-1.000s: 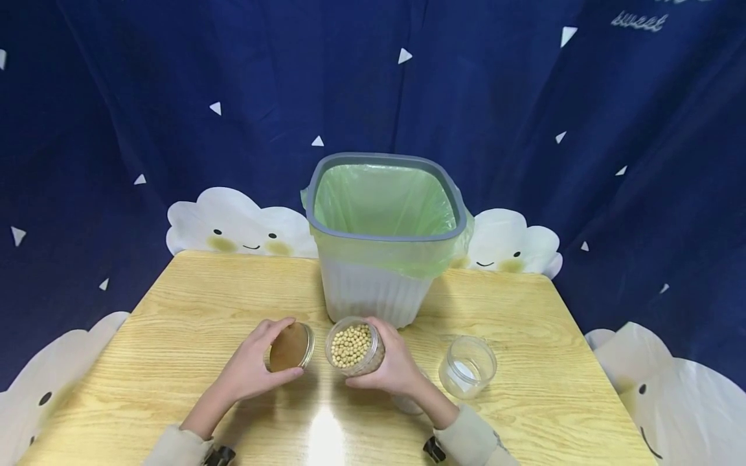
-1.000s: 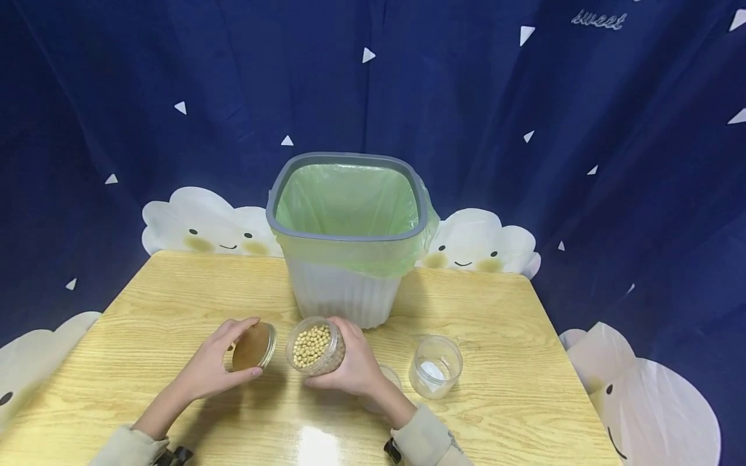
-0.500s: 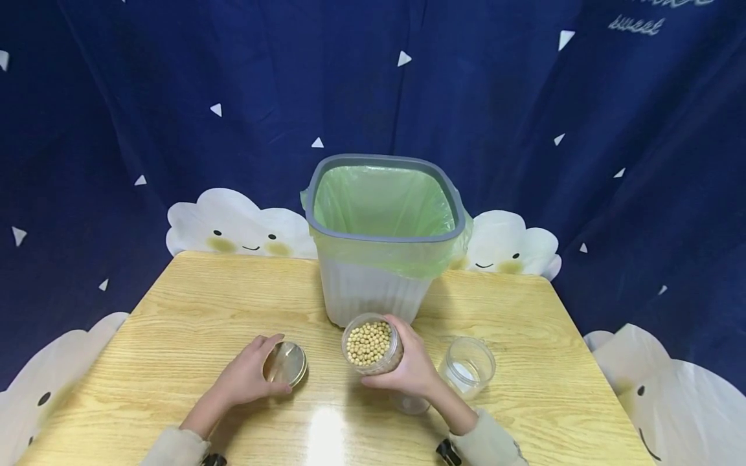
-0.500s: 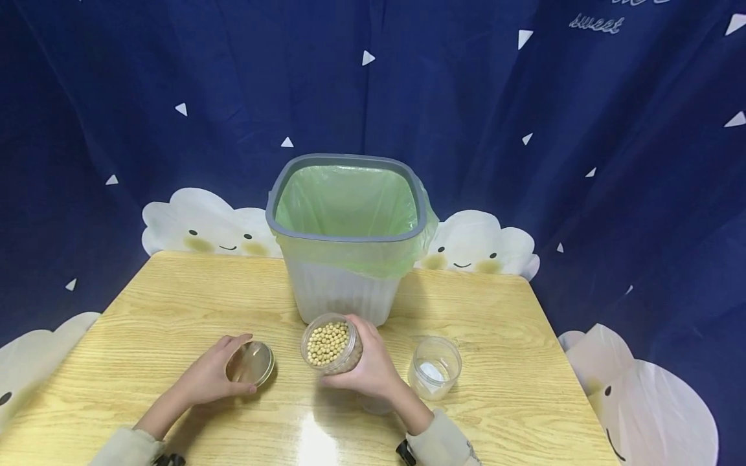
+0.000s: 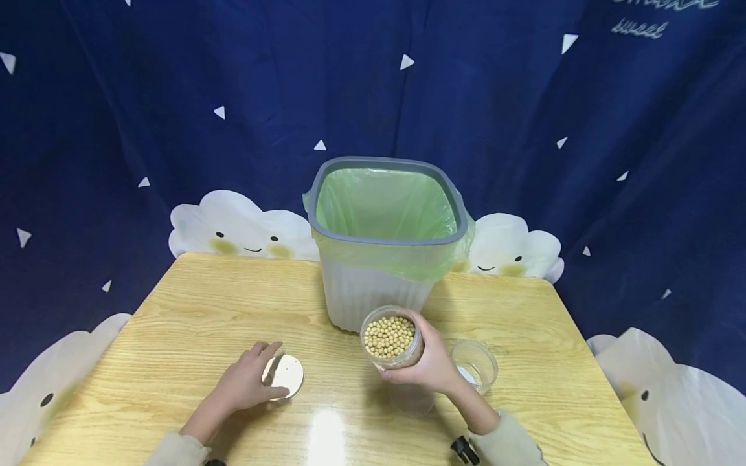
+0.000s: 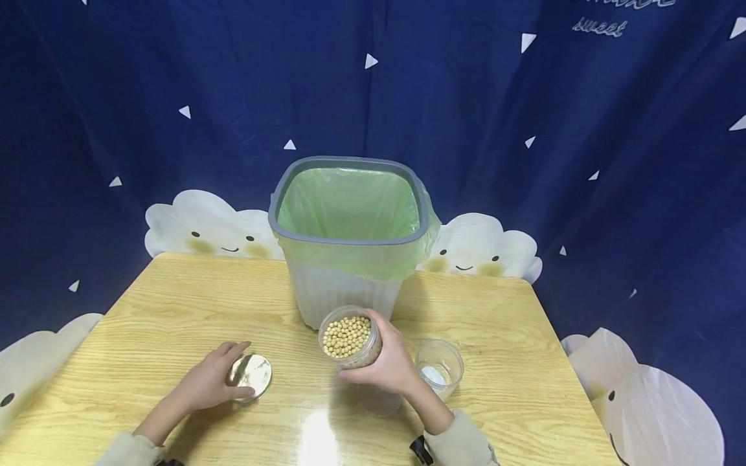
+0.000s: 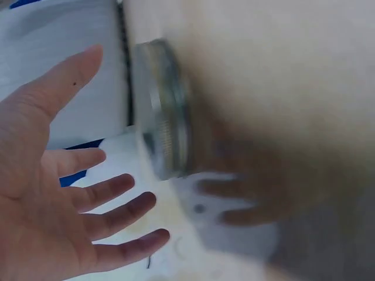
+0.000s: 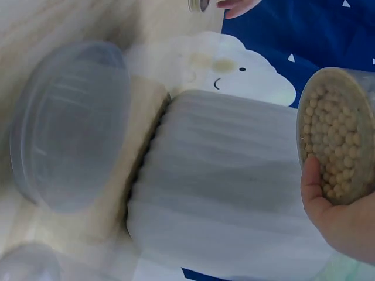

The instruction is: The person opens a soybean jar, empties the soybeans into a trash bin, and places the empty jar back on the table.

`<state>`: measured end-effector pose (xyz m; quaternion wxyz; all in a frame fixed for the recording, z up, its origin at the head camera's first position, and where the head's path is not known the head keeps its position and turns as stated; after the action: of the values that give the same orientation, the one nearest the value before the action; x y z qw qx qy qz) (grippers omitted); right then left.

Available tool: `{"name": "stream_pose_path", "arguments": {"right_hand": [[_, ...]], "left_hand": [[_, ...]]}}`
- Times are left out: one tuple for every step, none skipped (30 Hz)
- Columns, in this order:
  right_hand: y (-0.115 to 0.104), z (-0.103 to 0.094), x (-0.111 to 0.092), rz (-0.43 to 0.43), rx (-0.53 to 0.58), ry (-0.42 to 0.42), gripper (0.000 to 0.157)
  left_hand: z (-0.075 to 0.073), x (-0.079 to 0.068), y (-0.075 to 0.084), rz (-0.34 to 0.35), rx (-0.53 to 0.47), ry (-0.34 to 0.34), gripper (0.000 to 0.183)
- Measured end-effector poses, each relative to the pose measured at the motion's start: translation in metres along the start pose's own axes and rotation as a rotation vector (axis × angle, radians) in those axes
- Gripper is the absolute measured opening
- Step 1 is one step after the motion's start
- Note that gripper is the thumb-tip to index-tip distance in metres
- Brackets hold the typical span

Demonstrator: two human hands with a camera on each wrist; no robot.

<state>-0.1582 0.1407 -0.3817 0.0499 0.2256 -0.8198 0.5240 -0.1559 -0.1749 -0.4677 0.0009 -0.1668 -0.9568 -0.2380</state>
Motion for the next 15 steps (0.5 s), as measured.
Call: {"name": "stream_pose_path", "arguments": {"right_hand": [[-0.005,-0.003,0.0,-0.01,0.011,-0.002,0.088],[-0.009,-0.006,0.0,-0.014,0.018,-0.003,0.088],[-0.013,-0.009,0.0,-0.016,0.021,-0.003,0.087],[-0.015,-0.011,0.0,-0.016,0.024,-0.006,0.088],[-0.014,-0.014,0.0,-0.019,0.021,-0.009,0.088],[-0.012,-0.016,0.0,-0.02,0.011,-0.01,0.089],[-0.009,-0.018,-0.001,-0.023,0.001,-0.012,0.09],[-0.006,-0.021,-0.001,-0.025,-0.007,-0.015,0.091],[-0.003,-0.023,-0.001,-0.026,-0.015,-0.016,0.092],[0.0,-0.025,-0.002,-0.024,-0.022,-0.018,0.093],[0.002,-0.027,-0.002,-0.027,-0.034,-0.019,0.094],[0.002,-0.029,-0.003,-0.027,-0.04,-0.02,0.094],[0.002,-0.031,-0.003,-0.033,-0.047,-0.021,0.095],[0.001,-0.033,-0.003,-0.04,-0.057,-0.023,0.095],[-0.001,-0.035,-0.003,-0.048,-0.069,-0.024,0.095]], "left_hand": [[-0.004,0.001,0.002,0.009,0.0,0.021,0.085],[-0.008,0.002,0.003,0.018,-0.001,0.043,0.083],[-0.012,0.003,0.005,0.023,-0.004,0.063,0.081],[-0.015,0.005,0.007,0.03,-0.007,0.082,0.08],[-0.019,0.008,0.008,0.036,-0.009,0.097,0.08],[-0.022,0.01,0.01,0.042,-0.015,0.111,0.08],[-0.026,0.013,0.012,0.052,-0.026,0.125,0.08],[-0.029,0.016,0.014,0.059,-0.045,0.139,0.08],[-0.032,0.019,0.017,0.072,-0.07,0.159,0.081],[-0.036,0.022,0.019,0.085,-0.1,0.178,0.081],[-0.041,0.025,0.022,0.099,-0.133,0.199,0.082],[-0.046,0.028,0.025,0.116,-0.157,0.233,0.081],[-0.051,0.032,0.029,0.13,-0.188,0.258,0.082],[-0.056,0.035,0.032,0.14,-0.217,0.282,0.082],[-0.061,0.039,0.035,0.151,-0.238,0.303,0.082]]}}
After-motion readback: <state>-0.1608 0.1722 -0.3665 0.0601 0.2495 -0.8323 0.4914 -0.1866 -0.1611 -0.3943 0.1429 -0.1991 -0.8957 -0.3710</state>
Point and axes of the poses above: each hand's wrist, its own x-axis towards the middle knuckle, its own z-axis out of the palm, y = z × x, the point moved 2 cm from there along x, towards the middle knuckle, and after that the axes turned 2 degrees about z, right-handed, at the moved point
